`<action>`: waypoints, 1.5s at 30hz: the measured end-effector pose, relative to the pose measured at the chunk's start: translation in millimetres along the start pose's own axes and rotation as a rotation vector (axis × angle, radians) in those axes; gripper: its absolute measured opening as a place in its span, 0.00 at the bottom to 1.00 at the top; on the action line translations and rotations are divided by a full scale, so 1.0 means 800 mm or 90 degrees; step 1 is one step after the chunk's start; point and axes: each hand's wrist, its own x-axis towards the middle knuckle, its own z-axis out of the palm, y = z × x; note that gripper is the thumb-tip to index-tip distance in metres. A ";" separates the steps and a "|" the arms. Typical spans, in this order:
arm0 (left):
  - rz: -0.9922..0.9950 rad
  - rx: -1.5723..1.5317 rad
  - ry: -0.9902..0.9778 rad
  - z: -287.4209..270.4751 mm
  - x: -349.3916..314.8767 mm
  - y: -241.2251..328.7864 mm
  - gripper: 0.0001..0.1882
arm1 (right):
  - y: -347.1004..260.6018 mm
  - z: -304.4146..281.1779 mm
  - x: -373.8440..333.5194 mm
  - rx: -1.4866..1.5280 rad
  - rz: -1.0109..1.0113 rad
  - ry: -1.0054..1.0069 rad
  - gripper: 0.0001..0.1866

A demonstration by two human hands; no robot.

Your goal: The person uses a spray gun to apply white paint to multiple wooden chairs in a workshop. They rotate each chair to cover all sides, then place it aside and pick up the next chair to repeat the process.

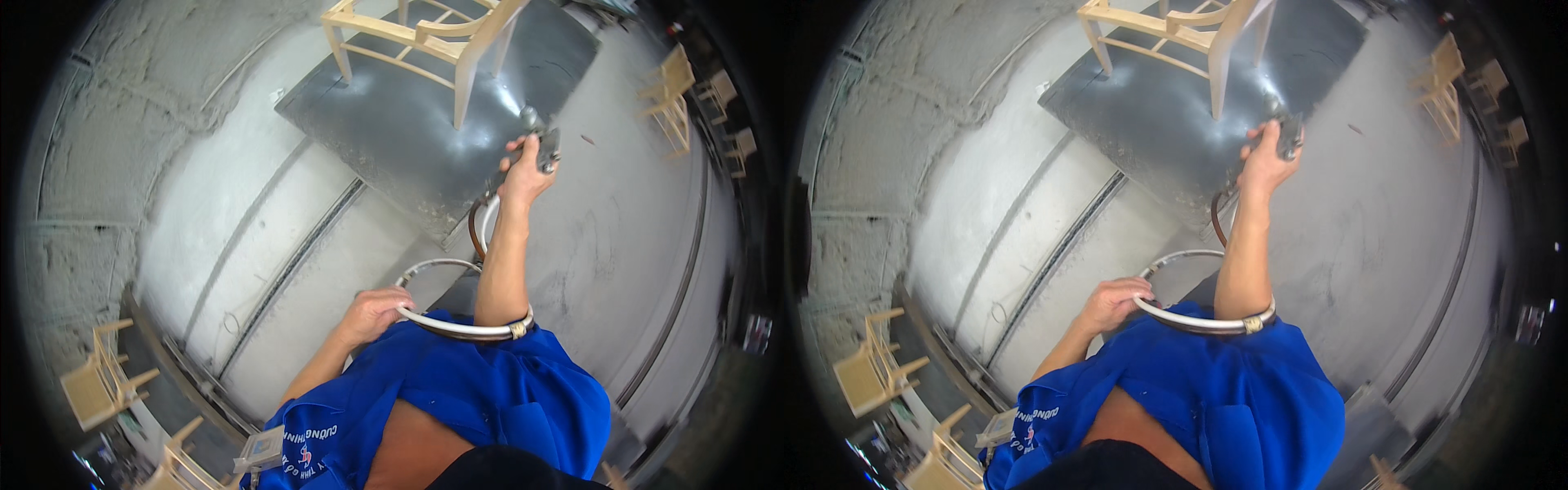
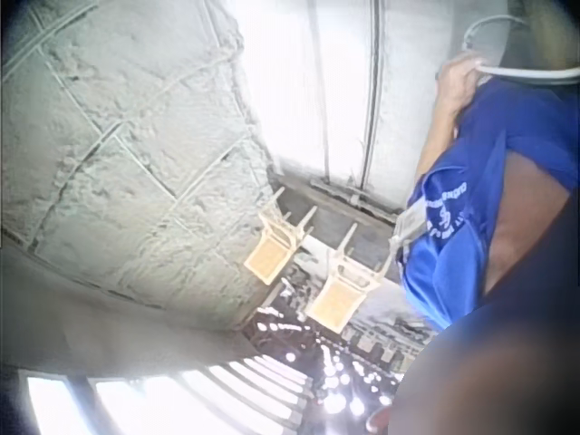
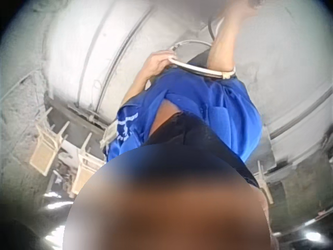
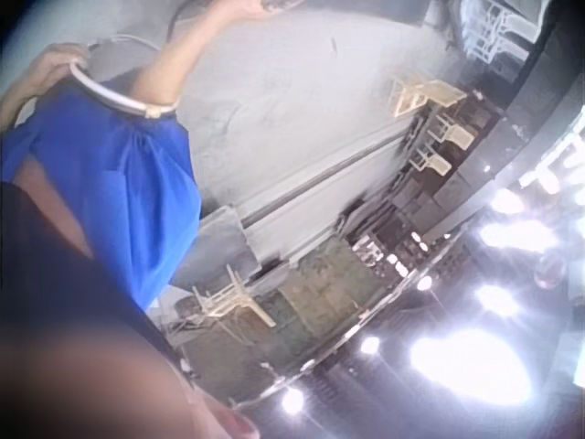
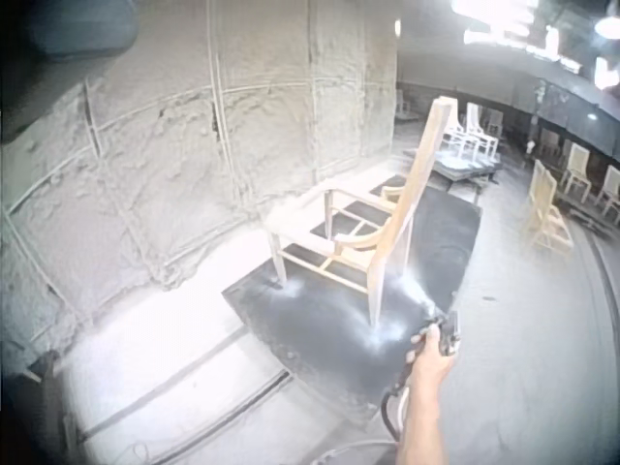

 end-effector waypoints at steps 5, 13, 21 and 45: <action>0.047 0.067 -0.008 -0.087 -0.005 0.024 0.12 | -0.124 0.045 -0.025 0.179 -0.142 0.033 0.09; 0.081 0.094 -0.066 -0.112 0.007 -0.015 0.13 | -0.036 0.063 0.001 -0.491 -0.300 -0.095 0.25; -0.072 0.073 -0.010 -0.162 0.016 -0.085 0.15 | 0.110 0.241 0.005 -0.246 -0.044 -0.319 0.27; -0.100 -0.021 -0.441 -0.388 0.037 -0.244 0.23 | 0.292 0.289 -0.073 -0.356 -0.189 0.097 0.27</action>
